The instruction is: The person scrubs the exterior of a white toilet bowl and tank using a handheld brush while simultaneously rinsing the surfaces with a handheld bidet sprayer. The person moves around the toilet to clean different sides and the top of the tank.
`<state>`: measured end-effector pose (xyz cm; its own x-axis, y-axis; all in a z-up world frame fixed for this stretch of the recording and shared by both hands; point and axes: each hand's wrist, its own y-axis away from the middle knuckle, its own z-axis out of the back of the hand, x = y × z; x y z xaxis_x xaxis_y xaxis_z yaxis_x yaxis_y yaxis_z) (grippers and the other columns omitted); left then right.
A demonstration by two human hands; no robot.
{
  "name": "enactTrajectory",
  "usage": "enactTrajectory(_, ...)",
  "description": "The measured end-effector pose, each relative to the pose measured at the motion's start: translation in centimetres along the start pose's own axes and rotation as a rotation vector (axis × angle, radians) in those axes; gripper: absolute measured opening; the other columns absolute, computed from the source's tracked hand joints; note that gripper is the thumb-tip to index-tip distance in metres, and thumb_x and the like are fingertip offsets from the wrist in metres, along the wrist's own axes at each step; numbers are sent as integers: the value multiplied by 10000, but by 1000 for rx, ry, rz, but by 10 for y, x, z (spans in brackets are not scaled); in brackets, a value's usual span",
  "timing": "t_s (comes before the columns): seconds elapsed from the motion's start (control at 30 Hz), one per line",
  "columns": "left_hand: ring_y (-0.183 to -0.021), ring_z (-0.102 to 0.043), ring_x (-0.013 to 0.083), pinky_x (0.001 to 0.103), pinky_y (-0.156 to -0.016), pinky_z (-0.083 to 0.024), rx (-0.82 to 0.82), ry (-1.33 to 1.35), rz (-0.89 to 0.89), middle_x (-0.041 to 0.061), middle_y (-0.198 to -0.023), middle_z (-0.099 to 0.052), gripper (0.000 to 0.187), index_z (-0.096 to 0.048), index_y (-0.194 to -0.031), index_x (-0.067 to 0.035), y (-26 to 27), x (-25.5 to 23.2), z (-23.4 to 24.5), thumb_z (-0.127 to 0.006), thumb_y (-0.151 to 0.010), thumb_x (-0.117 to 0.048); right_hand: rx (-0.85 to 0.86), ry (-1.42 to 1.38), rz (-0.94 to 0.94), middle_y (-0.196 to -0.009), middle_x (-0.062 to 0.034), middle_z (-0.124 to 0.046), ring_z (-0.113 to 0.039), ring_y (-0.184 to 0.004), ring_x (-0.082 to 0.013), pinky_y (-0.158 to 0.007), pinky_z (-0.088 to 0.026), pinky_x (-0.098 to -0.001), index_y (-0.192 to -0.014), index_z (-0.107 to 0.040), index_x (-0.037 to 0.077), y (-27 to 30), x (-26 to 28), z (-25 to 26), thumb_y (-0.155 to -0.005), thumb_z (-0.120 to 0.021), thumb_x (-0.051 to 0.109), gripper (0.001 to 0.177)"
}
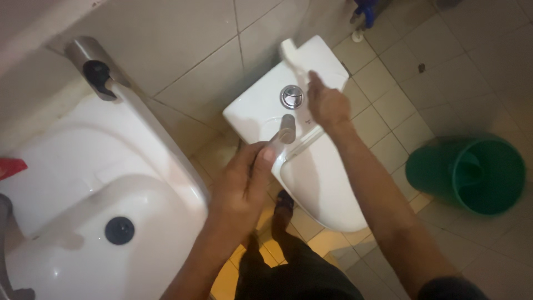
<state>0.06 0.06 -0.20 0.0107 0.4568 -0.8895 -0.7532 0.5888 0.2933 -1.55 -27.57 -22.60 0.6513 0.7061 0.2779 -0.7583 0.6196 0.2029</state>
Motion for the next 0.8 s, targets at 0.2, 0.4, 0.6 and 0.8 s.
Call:
enactTrajectory(0.2, -852, -718, 233, 351, -778, -554, 8, 57, -7, 139, -917, -747, 490, -686, -1210, -34, 1, -1, 1, -474, -1034, -439, -42, -29, -150, -918, -246, -724, -710, -833, -444, -794, -551, -567, -1531, -451, 261, -12, -38, 17, -1093, -389, 393, 462)
enactTrajectory(0.4, -894, -721, 222, 346, -809, -552, 9, 52, -18, 132, -970, -748, 510, -687, -1216, -28, 1, -1, 1, -462, -1039, -450, -150, -52, -115, -906, -271, -719, -704, -788, -450, -760, -562, -554, -1531, -490, 193, 18, -65, 18, -1081, -406, 370, 490)
enactTrajectory(0.6, -895, -707, 210, 337, -819, -548, 47, 73, -4, 129, -955, -740, 500, -683, -1232, -39, 0, -1, -2, -450, -1043, -440, -37, -6, -217, -796, -273, -709, -709, -699, -437, -702, -577, -538, -1526, -487, 226, 64, -80, -4, -1131, -375, 405, 448)
enactTrajectory(0.8, -857, -680, 239, 351, -804, -533, 53, 9, 24, 150, -933, -715, 499, -684, -1253, -50, -1, 0, -1, -448, -1035, -432, -142, -34, -156, -747, -227, -713, -691, -638, -426, -612, -559, -545, -1498, -524, 250, 139, -61, -23, -1053, -466, 371, 466)
